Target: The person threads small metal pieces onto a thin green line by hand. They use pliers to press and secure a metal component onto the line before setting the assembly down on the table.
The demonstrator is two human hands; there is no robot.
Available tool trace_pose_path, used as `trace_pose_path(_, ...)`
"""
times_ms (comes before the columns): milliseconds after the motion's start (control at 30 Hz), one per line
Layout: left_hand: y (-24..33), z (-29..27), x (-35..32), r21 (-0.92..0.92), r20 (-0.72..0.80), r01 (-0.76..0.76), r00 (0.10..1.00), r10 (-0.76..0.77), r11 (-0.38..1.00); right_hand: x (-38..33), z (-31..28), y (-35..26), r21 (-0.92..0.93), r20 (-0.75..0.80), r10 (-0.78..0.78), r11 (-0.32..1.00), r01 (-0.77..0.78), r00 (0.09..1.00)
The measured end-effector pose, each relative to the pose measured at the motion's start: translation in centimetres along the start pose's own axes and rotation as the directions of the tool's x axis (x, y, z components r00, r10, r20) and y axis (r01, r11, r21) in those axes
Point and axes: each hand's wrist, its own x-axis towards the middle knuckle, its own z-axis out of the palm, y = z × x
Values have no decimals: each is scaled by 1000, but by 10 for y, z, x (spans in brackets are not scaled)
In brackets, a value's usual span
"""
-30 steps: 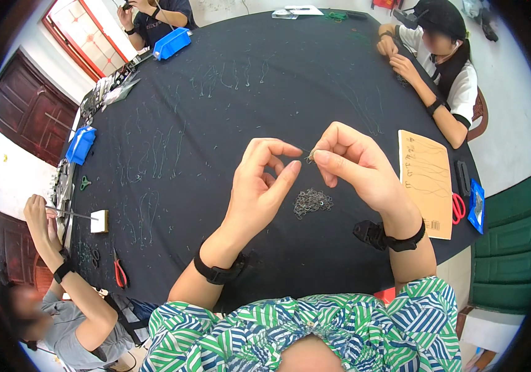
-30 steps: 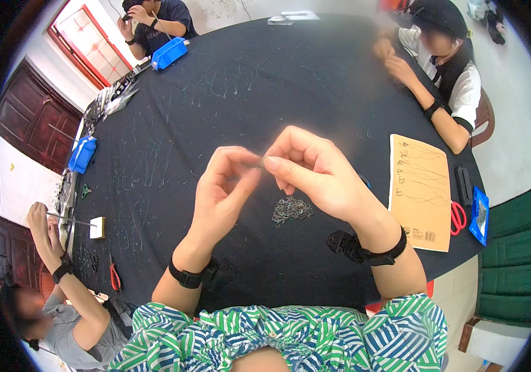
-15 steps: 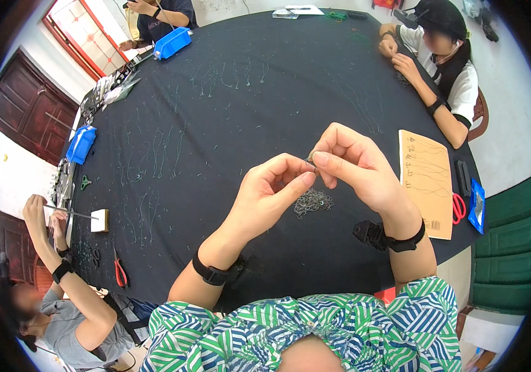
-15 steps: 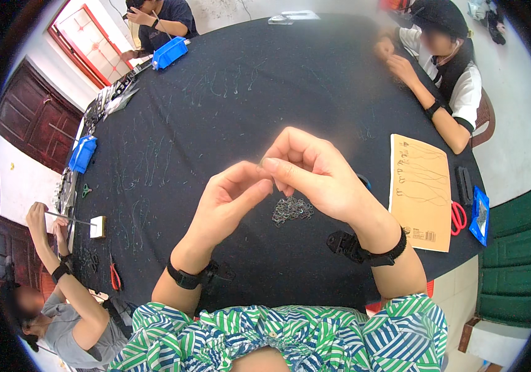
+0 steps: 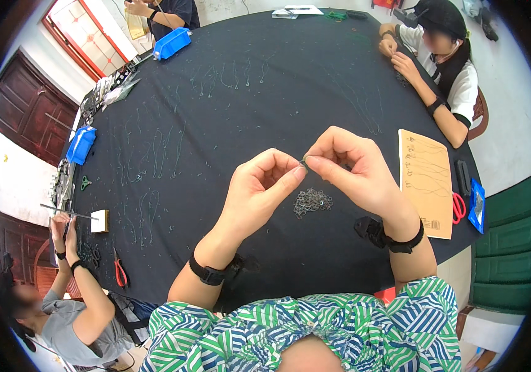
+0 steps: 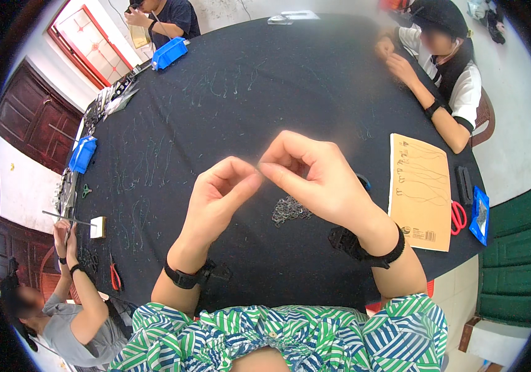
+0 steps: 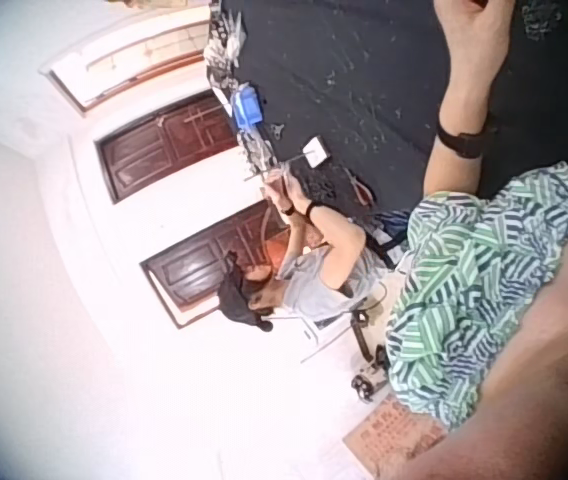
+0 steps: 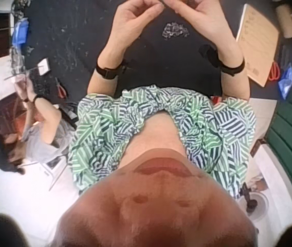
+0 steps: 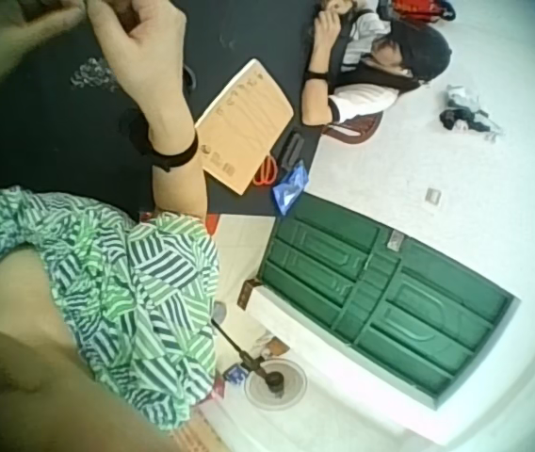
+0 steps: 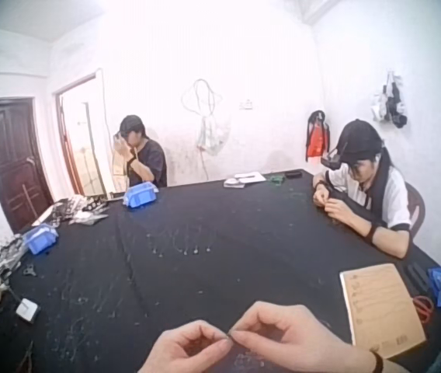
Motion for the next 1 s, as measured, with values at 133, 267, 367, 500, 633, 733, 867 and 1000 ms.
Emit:
trace_pose_path(133,2,-1,0,35,-4,-2,1000,2,999,1,0,-5,-138,-12,-26,990,24,1000)
trace_pose_path(267,2,-2,0,69,-12,-3,1000,4,998,1,-2,-7,-196,-8,-56,979,53,998)
trace_pose_path(367,0,-4,1,105,-30,24,999,-21,994,1,-2,-7,-207,-13,-43,977,40,999)
trace_pose_path(500,1,-3,1,97,-28,4,1000,-1,995,2,-3,-7,-230,-10,-43,972,40,999)
trace_pose_path(633,0,-3,1,81,-29,-21,999,23,996,1,-4,-4,-279,16,-82,957,84,996)
trace_pose_path(733,-4,-5,3,19,-67,-33,997,35,999,3,-3,-5,-229,5,-53,972,52,999)
trace_pose_path(867,-6,-6,3,-53,-46,-9,999,6,999,2,-3,-5,-183,-7,-29,983,27,1000)
trace_pose_path(1000,-9,-7,3,186,34,-68,997,62,980,3,-1,-5,-125,-27,-12,992,9,1000)
